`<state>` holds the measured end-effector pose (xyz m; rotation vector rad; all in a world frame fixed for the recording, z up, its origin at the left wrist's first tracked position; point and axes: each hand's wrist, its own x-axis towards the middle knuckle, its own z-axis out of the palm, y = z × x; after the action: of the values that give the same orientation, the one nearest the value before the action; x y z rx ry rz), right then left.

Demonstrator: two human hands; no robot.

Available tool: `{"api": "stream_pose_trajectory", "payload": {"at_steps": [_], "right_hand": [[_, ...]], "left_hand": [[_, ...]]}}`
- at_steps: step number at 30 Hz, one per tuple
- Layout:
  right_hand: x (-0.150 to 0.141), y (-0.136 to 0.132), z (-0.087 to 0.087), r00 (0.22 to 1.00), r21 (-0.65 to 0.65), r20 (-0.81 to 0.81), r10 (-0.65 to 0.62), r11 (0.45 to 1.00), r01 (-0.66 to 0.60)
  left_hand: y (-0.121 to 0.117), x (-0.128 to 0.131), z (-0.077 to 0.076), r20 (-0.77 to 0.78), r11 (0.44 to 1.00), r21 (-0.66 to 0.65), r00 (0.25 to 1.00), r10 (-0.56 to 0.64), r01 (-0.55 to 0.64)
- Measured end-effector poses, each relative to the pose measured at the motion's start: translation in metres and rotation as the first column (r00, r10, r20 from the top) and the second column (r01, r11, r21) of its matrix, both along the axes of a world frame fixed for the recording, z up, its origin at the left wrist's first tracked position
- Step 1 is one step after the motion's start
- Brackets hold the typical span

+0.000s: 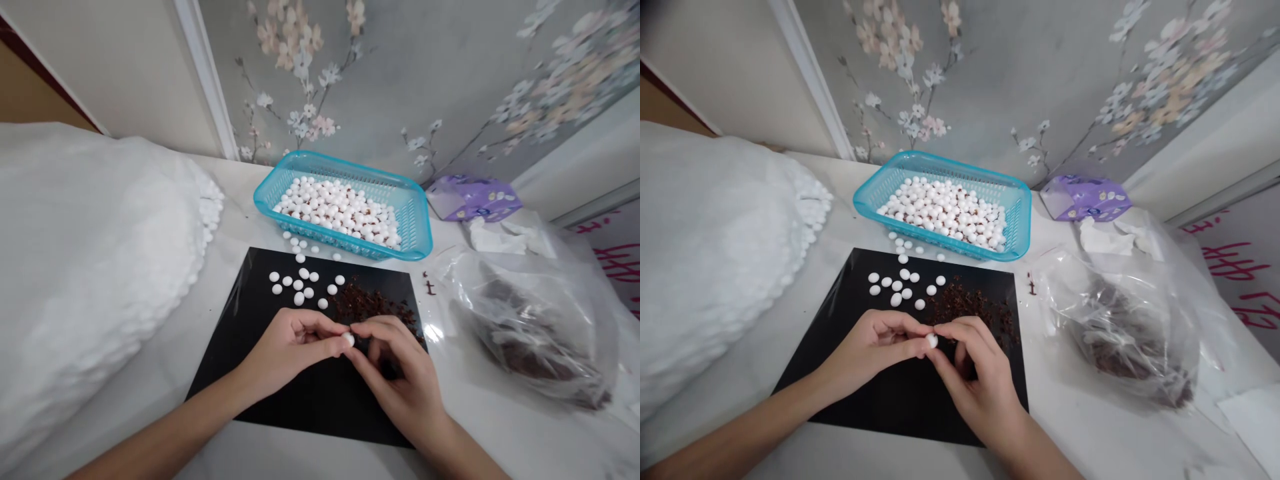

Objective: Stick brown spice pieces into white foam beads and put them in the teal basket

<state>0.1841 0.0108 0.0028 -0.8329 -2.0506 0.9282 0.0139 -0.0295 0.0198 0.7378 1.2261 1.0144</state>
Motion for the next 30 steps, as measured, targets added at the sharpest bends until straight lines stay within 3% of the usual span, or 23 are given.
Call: {"api": "stream_pose_trajectory", "payload": {"at_steps": [5, 19, 30], "right_hand": [[-0.0013, -0.0003, -0.0011, 1.0, 0.046, -0.008, 0.018, 0.999, -0.017], [-0.0031, 0.0008, -0.0044, 0.996, 0.013, -0.004, 0.09, 0.996, -0.09], [-0.0054, -0.008, -0.0041, 1.0, 0.011, -0.006, -0.022, 1.0, 0.022]], "left_hand": [[0.0002, -0.0001, -0.0023, -0.026, 1.0, 0.003, 1.0, 0.001, -0.001], [-0.0031, -0.0006, -0.0046, -0.077, 0.997, 0.077, 0.997, 0.015, -0.009], [-0.0068, 0.0017, -0.0017, -0.115, 0.971, 0.24, 0.993, 0.018, 0.01]]}}
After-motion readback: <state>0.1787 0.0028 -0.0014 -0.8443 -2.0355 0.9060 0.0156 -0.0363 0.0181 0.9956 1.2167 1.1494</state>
